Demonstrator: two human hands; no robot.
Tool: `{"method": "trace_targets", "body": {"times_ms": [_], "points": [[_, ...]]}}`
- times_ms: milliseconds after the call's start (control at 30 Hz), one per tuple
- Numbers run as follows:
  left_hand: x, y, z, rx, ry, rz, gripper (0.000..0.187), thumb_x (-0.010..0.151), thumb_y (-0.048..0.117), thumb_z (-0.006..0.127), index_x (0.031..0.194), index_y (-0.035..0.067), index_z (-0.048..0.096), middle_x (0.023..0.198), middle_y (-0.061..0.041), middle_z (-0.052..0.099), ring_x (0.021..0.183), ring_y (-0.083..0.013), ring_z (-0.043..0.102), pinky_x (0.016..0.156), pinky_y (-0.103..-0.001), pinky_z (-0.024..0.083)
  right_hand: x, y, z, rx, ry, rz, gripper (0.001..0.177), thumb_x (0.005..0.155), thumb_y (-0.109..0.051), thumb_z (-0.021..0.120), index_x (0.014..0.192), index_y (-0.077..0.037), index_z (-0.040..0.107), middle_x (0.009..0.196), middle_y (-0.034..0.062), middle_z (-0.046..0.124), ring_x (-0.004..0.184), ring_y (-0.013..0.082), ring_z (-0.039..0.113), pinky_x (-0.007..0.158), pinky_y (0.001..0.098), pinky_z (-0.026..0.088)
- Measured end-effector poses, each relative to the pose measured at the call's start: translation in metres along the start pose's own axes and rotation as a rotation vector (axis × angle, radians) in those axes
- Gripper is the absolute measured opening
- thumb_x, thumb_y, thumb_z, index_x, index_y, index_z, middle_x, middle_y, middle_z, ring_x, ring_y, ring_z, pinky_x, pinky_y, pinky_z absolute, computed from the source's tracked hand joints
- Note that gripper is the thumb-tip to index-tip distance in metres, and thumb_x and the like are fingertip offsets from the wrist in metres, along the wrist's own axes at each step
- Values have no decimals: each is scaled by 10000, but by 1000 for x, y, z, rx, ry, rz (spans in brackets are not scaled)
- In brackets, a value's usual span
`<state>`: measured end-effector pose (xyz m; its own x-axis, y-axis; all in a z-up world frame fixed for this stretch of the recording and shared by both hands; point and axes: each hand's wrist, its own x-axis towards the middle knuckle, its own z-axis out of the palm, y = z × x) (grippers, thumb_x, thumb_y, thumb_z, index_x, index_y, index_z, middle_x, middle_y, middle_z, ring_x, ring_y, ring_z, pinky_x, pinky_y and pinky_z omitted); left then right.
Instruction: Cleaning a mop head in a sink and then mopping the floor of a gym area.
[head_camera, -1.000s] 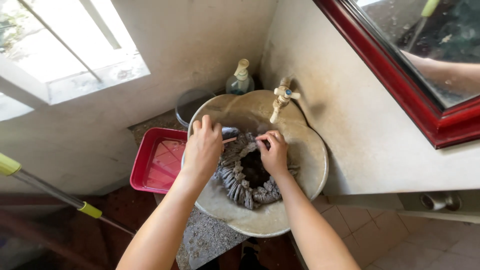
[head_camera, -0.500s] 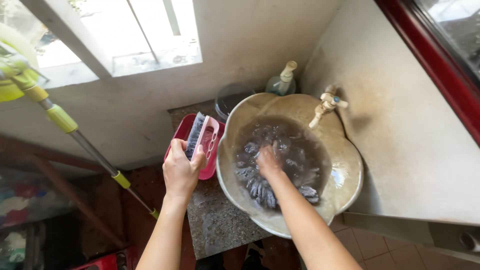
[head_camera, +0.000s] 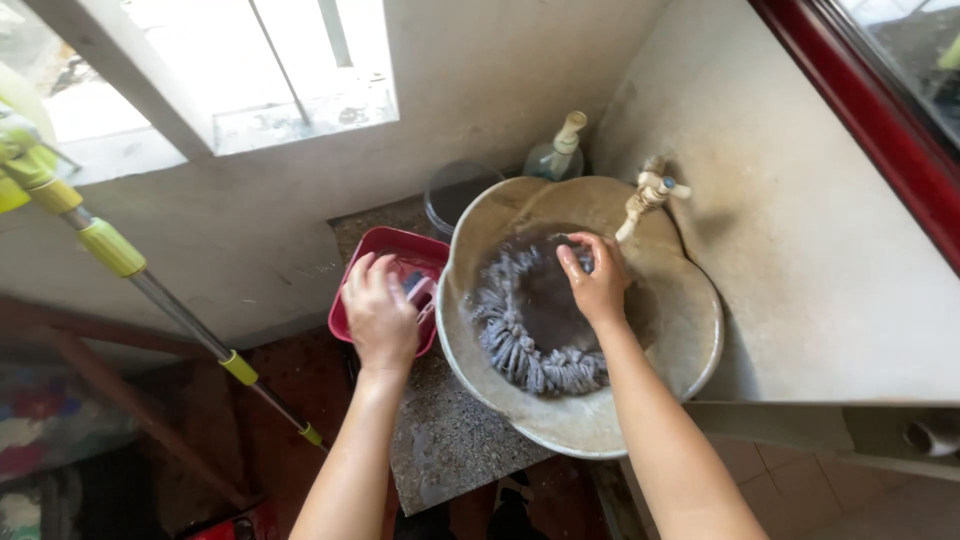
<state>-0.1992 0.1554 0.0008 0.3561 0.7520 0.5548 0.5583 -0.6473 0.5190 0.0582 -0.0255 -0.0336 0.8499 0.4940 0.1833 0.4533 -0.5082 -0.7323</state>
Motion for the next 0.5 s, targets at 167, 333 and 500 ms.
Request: {"method": "trace_targets", "body": {"times_ms": [167, 333, 500], "points": [[-2, 102, 22, -496, -137, 334, 372, 906, -48, 520, 1217, 66, 687, 1179, -200, 686, 1151, -383, 644, 986, -451, 522, -33, -32, -29, -434, -217, 137, 521, 1022, -561, 501, 1521, -435, 413, 1612, 30, 319, 1446, 435, 333, 1041, 752, 333], [-16, 138, 75, 68, -814, 205, 533, 1042, 387, 476, 1561, 413, 357, 1613, -92, 368, 1417, -439, 355, 1121, -652, 328, -35, -17, -6, -755, -340, -43, 721, 942, -395, 659, 1584, -319, 340, 1732, 12, 59, 1459, 425, 280, 995, 741, 395], [-29, 124, 141, 327, -941, 330, 460, 1014, 305, 430, 1468, 361, 477, 1586, -62, 368, 1345, -339, 409, 1045, -491, 389, -22, 45, 13, -796, -450, 28, 810, 973, -88, 520, 1628, -397, 155, 1739, 21, -14, 1535, 388, 230, 1168, 701, 238]]}}
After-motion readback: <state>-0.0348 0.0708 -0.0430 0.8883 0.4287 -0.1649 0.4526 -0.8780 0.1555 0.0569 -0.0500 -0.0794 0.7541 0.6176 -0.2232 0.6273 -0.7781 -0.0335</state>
